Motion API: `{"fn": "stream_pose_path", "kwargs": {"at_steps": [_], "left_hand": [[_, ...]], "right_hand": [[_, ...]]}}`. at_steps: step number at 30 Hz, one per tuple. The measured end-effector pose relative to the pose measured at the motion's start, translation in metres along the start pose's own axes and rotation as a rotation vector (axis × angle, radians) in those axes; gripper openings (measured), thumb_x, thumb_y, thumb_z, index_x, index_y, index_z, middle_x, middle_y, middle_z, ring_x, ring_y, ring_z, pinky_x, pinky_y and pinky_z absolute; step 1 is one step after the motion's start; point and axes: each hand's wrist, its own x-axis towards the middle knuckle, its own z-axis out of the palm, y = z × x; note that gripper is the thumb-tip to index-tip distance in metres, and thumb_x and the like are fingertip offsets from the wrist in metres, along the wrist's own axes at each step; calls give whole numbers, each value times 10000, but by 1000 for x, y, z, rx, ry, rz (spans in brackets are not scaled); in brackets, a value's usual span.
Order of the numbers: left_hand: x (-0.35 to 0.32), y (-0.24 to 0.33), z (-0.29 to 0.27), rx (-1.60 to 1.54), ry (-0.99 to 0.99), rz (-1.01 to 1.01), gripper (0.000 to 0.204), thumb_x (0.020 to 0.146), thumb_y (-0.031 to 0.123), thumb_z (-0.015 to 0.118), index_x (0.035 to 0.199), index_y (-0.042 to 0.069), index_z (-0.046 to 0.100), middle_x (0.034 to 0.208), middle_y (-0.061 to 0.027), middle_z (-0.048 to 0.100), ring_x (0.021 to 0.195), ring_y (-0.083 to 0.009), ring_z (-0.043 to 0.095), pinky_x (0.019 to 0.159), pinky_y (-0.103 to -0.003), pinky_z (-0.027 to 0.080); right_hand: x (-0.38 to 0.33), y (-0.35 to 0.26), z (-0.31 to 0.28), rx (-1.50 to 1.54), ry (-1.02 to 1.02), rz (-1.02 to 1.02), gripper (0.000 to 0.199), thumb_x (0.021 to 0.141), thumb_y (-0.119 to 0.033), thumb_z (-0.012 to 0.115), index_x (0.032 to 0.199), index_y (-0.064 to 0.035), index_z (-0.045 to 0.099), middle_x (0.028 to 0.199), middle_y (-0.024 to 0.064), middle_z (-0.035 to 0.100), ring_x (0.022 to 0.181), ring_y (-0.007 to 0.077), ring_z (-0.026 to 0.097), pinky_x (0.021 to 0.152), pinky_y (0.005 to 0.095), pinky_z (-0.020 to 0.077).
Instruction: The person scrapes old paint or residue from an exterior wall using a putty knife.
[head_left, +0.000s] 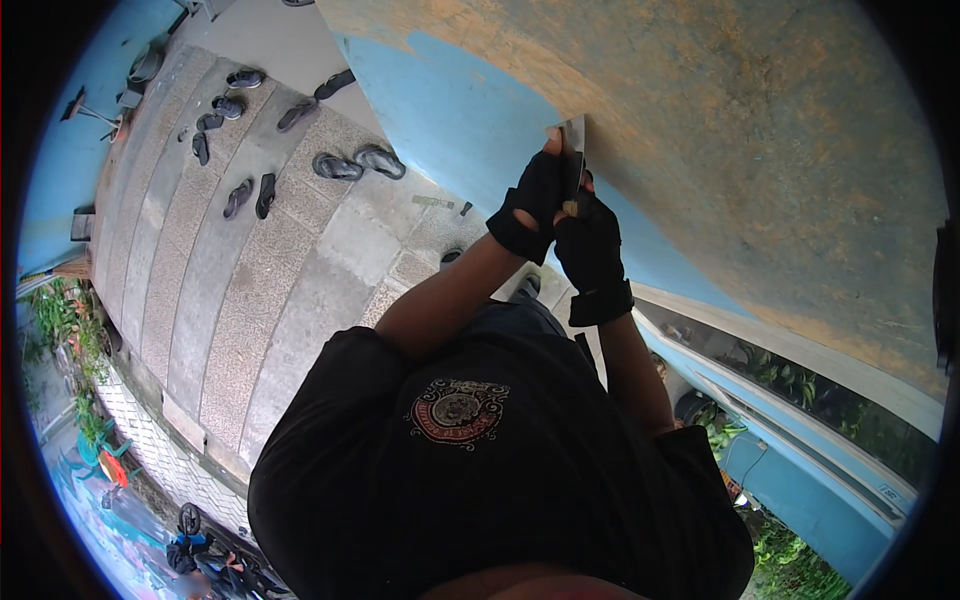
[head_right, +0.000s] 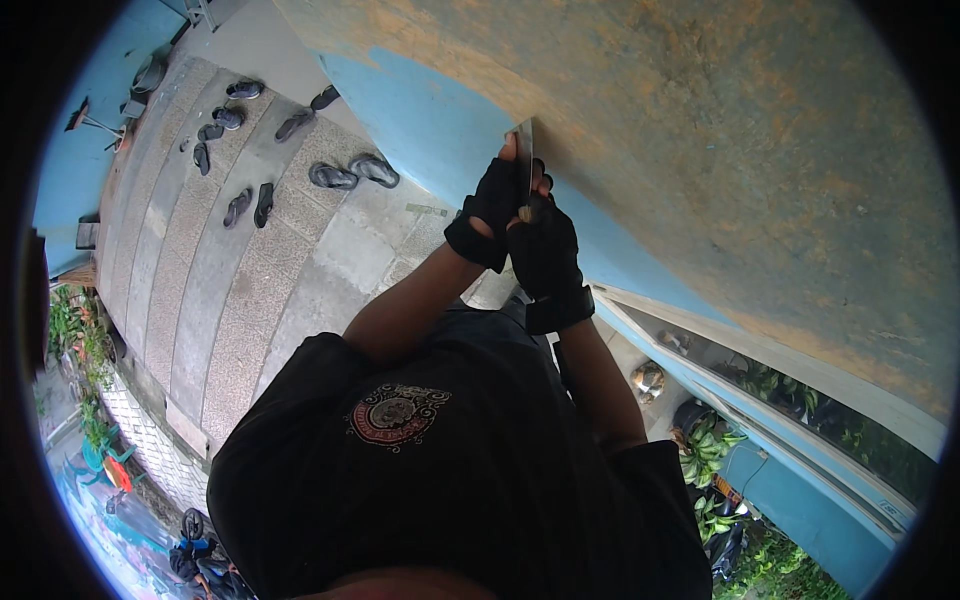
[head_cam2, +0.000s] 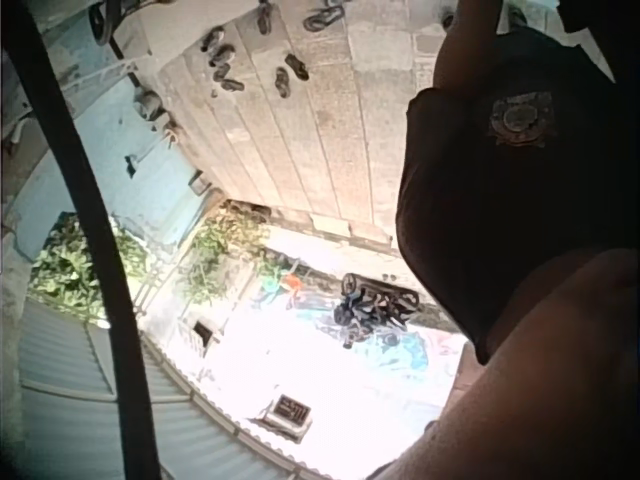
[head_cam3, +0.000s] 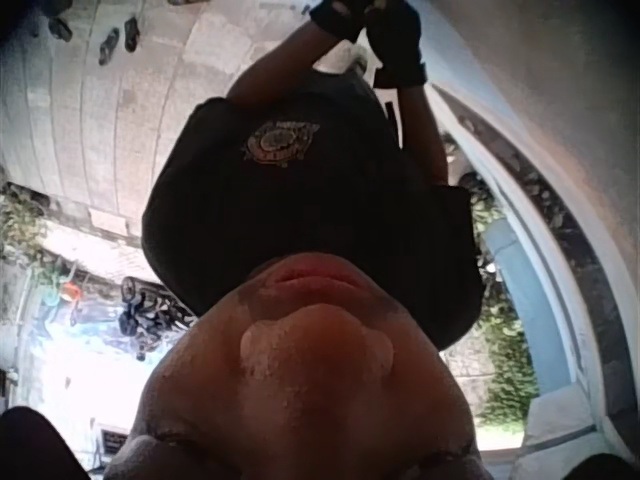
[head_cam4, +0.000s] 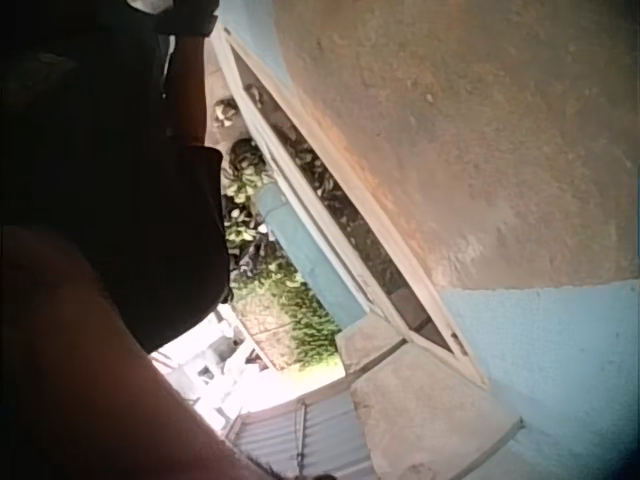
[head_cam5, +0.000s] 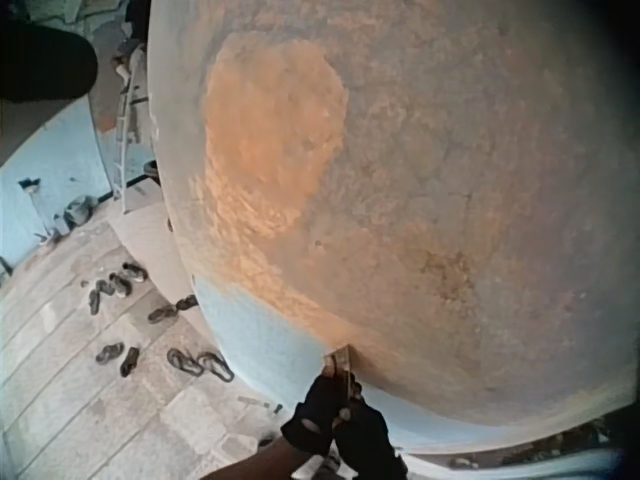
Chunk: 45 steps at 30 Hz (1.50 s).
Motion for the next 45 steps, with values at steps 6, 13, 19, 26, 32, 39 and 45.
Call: {"fn": "stream_pose_path", "kwargs": {"at_steps": [6, 13, 19, 26, 32, 39, 45], "left_hand": [[1, 0, -2, 41, -1, -20, 585, 933, 659, 479, 715, 121, 549, 625, -45, 538, 652, -200, 598, 589, -323, 517], [-5, 1, 1, -5, -52, 11, 544, 951, 625, 483, 763, 117, 536, 633, -18, 511, 680, -188, 571, 577, -336, 496], [-5, 10, -3, 54, -16, -53, 515, 960, 615, 473, 759, 144, 529, 638, -21, 506, 663, -190, 570, 577, -326, 503], [4, 16, -15, -78, -25, 49, 598, 931, 673, 467, 851, 90, 573, 703, -102, 630, 573, -200, 621, 511, -303, 511], [-2, 12, -11, -6, -47, -33, 526, 958, 635, 457, 757, 151, 507, 613, -28, 484, 633, -185, 555, 550, -328, 485], [-4, 5, -17, 40, -82, -59, 592, 932, 658, 484, 873, 76, 574, 710, -115, 628, 621, -209, 637, 566, -304, 529], [-7, 21, -11, 103, -16, -82, 591, 951, 660, 439, 718, 124, 521, 619, -28, 502, 662, -175, 566, 575, -316, 489]], "right_hand": [[-1, 3, 1, 163, 43, -46, 152, 845, -63, 619, 986, -12, 648, 813, 65, 678, 757, 183, 650, 663, 340, 503], [-5, 6, 3, 160, 58, -38, 129, 831, -77, 617, 941, -12, 635, 783, 125, 659, 762, 230, 675, 649, 356, 505], [-3, -7, 7, -6, 3, 85, 138, 840, -86, 637, 957, -14, 653, 796, 99, 686, 759, 220, 682, 689, 343, 527], [11, -8, 14, -38, 15, -57, 151, 832, -96, 647, 959, -15, 655, 822, 130, 690, 778, 256, 694, 697, 365, 528], [7, -12, 12, 56, 16, -13, 173, 834, -87, 645, 993, -18, 652, 816, 120, 678, 760, 243, 664, 687, 350, 514], [-1, -4, 13, 96, 32, 48, 167, 837, -79, 638, 985, -5, 653, 800, 105, 675, 755, 229, 661, 678, 351, 509], [3, -4, 22, 70, 52, 10, 188, 851, -78, 625, 1019, 4, 644, 795, 82, 668, 728, 177, 630, 665, 326, 497]]}}
